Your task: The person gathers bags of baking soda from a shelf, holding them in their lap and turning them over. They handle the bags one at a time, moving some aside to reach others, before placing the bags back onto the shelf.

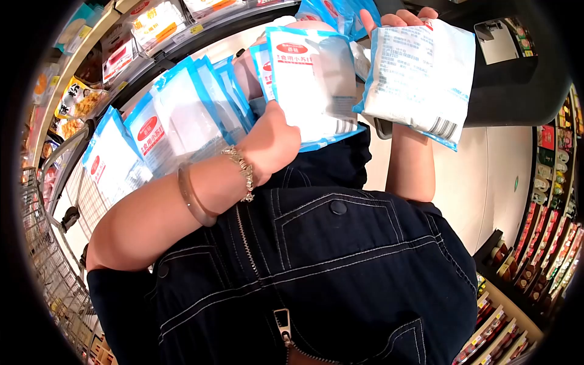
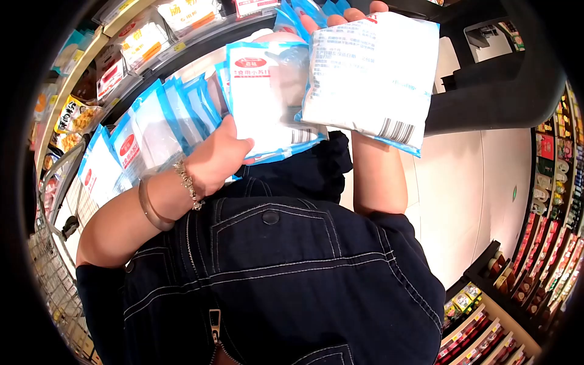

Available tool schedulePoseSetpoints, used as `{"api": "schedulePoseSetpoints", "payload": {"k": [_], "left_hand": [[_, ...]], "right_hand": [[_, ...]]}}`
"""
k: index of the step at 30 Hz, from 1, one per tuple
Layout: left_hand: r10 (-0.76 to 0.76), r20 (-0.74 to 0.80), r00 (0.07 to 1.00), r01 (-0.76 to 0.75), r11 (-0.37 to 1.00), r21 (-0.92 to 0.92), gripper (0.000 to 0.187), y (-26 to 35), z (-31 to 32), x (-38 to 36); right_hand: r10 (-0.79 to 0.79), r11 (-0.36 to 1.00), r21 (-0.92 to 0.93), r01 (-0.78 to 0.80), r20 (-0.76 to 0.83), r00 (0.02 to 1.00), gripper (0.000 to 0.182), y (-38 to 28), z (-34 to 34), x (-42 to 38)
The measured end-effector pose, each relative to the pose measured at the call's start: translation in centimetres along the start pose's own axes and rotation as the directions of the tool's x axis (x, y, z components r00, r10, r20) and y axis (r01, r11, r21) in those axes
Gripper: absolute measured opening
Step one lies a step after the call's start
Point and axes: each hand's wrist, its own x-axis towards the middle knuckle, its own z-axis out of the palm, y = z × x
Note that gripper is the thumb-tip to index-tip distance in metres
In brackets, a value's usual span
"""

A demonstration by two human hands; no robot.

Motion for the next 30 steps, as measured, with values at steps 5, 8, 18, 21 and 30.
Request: {"api": "schedulePoseSetpoints", "payload": {"k": [5,8,18,21,30], "left_hand": [[0.045,0.043,0.998,-0.044,0.999,-0.032,0.048,0.8,-0.2,-0.8],[0.227,-0.023,0.974,-0.227,0.974,0.008,0.060,3.1,-1.2,-3.4],[0.579,0.271,0.769,-0.371,0.750,-0.547,0.062,5.4,-3.4,-4.1],[0.577,0.269,0.772,-0.372,0.752,-0.544,0.057,5.0,-3.8,-4.1],[0.720,-0.111,0.685,-0.636,0.517,-0.573,0.044,3.4,-6.7,-5.8]], "right_hand": [[0.014,1.000,0.014,-0.014,0.049,0.999,0.020,0.2,-0.6,0.3],[0.024,0.999,0.022,-0.024,0.023,0.999,0.020,0.4,-0.2,0.3],[-0.023,0.984,-0.172,0.055,0.183,0.983,0.034,6.6,1.8,1.6],[0.067,0.929,-0.350,0.118,0.474,0.878,0.056,6.2,2.0,2.4],[0.564,0.194,-0.944,-0.266,-0.114,0.818,0.063,1.1,0.8,-2.5]]}}
